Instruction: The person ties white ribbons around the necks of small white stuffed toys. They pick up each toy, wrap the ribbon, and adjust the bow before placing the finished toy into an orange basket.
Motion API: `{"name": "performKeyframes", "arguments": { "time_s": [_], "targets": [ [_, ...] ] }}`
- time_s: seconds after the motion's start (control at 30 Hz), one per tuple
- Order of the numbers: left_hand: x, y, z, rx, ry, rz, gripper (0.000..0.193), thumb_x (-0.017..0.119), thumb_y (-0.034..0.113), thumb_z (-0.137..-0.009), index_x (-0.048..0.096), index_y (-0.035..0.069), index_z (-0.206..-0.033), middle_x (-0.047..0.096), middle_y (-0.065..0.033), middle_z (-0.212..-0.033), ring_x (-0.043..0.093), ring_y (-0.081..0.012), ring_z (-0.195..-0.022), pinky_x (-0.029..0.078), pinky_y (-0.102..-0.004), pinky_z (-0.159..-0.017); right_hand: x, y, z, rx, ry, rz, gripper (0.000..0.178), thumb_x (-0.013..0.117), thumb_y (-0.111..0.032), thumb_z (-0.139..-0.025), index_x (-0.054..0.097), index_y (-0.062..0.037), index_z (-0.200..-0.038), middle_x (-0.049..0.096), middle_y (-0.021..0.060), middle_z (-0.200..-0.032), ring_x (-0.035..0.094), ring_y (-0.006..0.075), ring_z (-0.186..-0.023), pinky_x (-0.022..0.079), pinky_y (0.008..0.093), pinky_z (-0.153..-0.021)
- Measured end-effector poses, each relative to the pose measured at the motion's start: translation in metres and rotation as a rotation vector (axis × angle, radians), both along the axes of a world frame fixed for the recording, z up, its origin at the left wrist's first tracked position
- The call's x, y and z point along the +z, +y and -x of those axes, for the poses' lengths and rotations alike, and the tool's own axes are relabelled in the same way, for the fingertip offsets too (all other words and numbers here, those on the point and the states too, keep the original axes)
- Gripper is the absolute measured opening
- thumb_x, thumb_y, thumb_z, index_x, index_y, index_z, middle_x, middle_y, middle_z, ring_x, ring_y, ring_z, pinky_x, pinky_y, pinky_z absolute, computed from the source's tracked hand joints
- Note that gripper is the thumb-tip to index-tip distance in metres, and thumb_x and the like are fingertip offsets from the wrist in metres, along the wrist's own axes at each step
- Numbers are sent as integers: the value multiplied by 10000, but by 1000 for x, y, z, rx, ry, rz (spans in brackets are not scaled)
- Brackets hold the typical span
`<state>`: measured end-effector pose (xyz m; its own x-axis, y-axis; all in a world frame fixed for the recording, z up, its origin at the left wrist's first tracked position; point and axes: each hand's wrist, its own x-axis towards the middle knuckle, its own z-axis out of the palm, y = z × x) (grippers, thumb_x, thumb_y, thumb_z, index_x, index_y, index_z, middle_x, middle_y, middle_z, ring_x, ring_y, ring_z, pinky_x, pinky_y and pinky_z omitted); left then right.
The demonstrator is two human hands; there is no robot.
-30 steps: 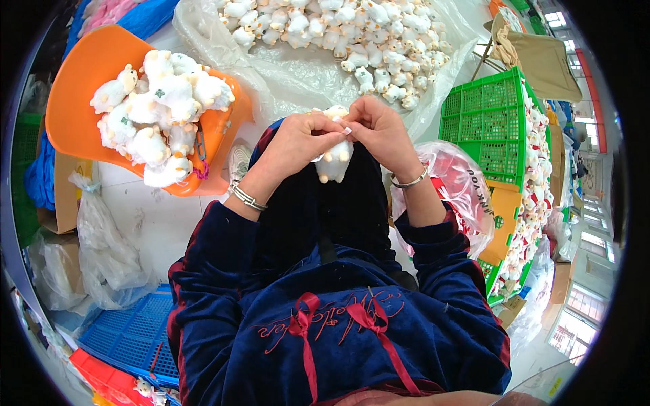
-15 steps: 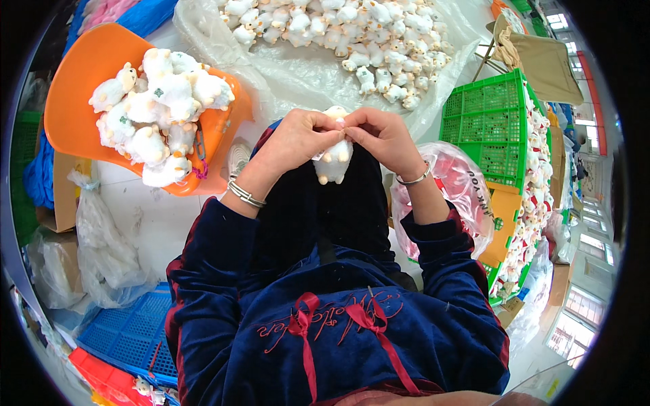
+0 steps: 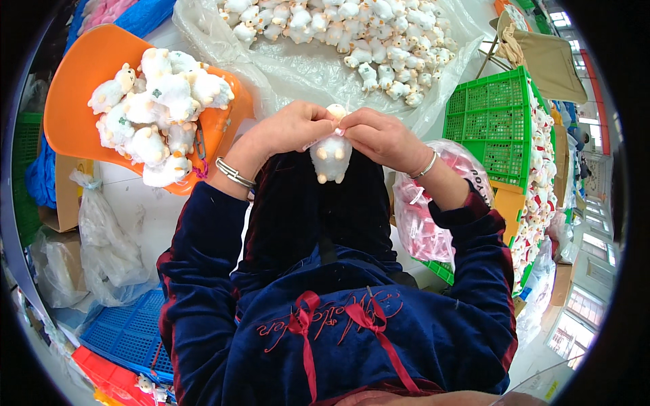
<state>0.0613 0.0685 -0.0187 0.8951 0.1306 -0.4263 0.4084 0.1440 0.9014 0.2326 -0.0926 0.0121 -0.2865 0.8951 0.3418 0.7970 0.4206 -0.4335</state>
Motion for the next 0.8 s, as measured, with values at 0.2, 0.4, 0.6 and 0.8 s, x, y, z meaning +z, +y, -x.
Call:
{"name": "performKeyframes", "arguments": {
  "time_s": [0.2, 0.4, 0.6, 0.8],
  "targets": [
    [6, 3, 1, -44, -12, -25, 261, 701, 305, -941, 724, 46, -965, 600, 49, -755, 509, -33, -614, 403, -209, -527, 0, 4, -8, 83, -94, 29, 159, 732, 28, -829, 656, -33, -954, 666, 76, -1032, 684, 263, -912, 574, 348, -751],
    [9, -2, 0, 1, -3, -63, 190, 717, 239, -923, 730, 51, -935, 603, 52, -766, 511, -33, -634, 412, -212, -545, 0, 1, -2, -1, 10, 45, 99, 709, -4, -874, 650, -28, -950, 666, 81, -1029, 683, 265, -888, 568, 348, -755],
    [-5, -23, 5, 175, -230, -274, 180, 719, 172, -849, 698, -3, -882, 648, -37, -754, 598, -132, -666, 494, -285, -626, 7, -1, 9, -259, 257, 282, 46, 691, -24, -913, 668, -10, -950, 683, 64, -922, 661, 193, -827, 527, 285, -733],
    [4, -41, 10, 228, -339, -866, 129, 679, 131, -908, 634, 10, -894, 621, -142, -840, 647, -307, -754, 512, -372, -681, 5, 3, 6, -430, 707, 636, 116, 699, -84, -913, 727, 15, -966, 708, 44, -808, 589, 78, -743, 510, 263, -703]
  ]
}}
